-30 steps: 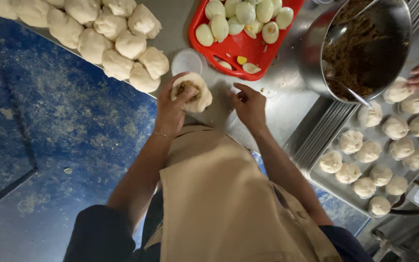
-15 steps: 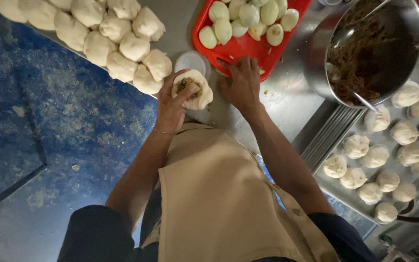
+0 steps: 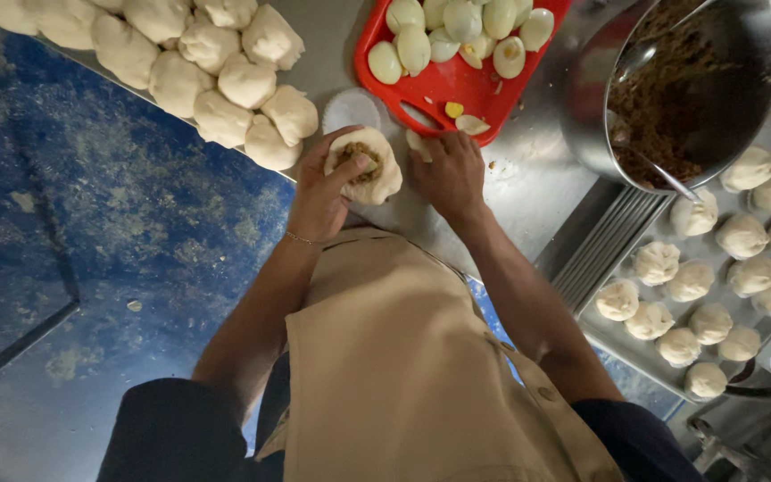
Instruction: The person fills pieces of dough with a meat mixture and sliced hard-boiled eggs by hand and with a spoon, then gathers and pinches the dough to seal it into rounds.
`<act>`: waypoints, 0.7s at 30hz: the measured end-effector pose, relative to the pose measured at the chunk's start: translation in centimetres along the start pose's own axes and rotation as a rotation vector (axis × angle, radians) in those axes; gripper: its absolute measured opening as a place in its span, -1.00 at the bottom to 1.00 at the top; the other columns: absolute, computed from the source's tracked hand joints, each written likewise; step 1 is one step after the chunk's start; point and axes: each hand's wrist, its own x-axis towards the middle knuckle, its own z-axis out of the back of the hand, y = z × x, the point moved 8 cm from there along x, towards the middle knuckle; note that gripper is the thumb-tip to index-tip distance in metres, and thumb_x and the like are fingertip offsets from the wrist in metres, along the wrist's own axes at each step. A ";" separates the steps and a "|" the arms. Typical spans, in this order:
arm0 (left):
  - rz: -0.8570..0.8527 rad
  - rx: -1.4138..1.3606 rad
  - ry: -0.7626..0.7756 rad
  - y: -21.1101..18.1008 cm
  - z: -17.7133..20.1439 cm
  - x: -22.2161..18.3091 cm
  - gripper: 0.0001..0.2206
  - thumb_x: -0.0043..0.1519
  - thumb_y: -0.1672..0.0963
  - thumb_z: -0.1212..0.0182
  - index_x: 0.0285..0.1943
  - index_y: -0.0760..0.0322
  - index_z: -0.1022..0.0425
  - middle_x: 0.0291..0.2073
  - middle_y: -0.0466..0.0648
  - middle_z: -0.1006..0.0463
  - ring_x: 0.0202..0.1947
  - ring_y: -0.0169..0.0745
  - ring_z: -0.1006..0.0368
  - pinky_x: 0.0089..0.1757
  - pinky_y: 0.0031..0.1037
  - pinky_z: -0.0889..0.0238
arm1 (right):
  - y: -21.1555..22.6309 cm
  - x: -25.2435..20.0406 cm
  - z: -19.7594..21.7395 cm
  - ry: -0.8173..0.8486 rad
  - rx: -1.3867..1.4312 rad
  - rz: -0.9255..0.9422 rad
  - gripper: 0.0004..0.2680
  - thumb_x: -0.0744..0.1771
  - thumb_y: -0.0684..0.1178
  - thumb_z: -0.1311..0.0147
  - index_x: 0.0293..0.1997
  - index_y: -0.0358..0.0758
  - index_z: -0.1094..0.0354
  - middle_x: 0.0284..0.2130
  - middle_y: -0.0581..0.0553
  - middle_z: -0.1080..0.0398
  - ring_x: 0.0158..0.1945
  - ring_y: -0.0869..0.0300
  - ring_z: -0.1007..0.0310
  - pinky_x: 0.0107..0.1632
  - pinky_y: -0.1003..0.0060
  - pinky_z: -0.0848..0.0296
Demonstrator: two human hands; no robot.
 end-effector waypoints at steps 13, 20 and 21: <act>-0.032 0.074 0.091 -1.0 -3.4 0.6 -0.62 0.24 0.26 -0.29 0.26 0.44 -0.44 0.01 0.02 -0.55 0.02 -0.25 -0.50 0.03 -0.44 -0.46 | -5.7 -6.1 -0.3 0.169 0.479 -0.534 -0.83 0.26 -0.08 -0.36 -0.16 -0.26 -0.53 -0.32 -0.11 -0.56 -0.31 0.23 -0.59 -0.22 0.29 -0.54; -0.062 0.188 0.065 0.2 -2.8 1.1 -0.62 0.24 0.26 -0.29 0.25 0.44 -0.44 0.00 0.01 -0.57 -0.01 -0.26 -0.52 0.00 -0.44 -0.47 | -3.0 -4.4 -0.4 0.057 0.180 -0.476 -0.83 0.22 -0.05 -0.39 -0.29 -0.30 -0.54 -0.42 -0.22 -0.48 -0.35 -0.02 -0.50 -0.24 0.10 -0.47; -0.060 0.217 0.046 0.3 -2.4 1.0 -0.62 0.23 0.26 -0.29 0.25 0.43 -0.44 0.00 0.00 -0.57 -0.02 -0.27 -0.53 -0.01 -0.45 -0.47 | -3.0 -4.6 -0.8 0.043 0.136 -0.481 -0.86 0.24 -0.04 -0.37 -0.31 -0.28 -0.55 -0.42 -0.22 -0.49 -0.34 -0.04 -0.50 -0.23 0.08 -0.47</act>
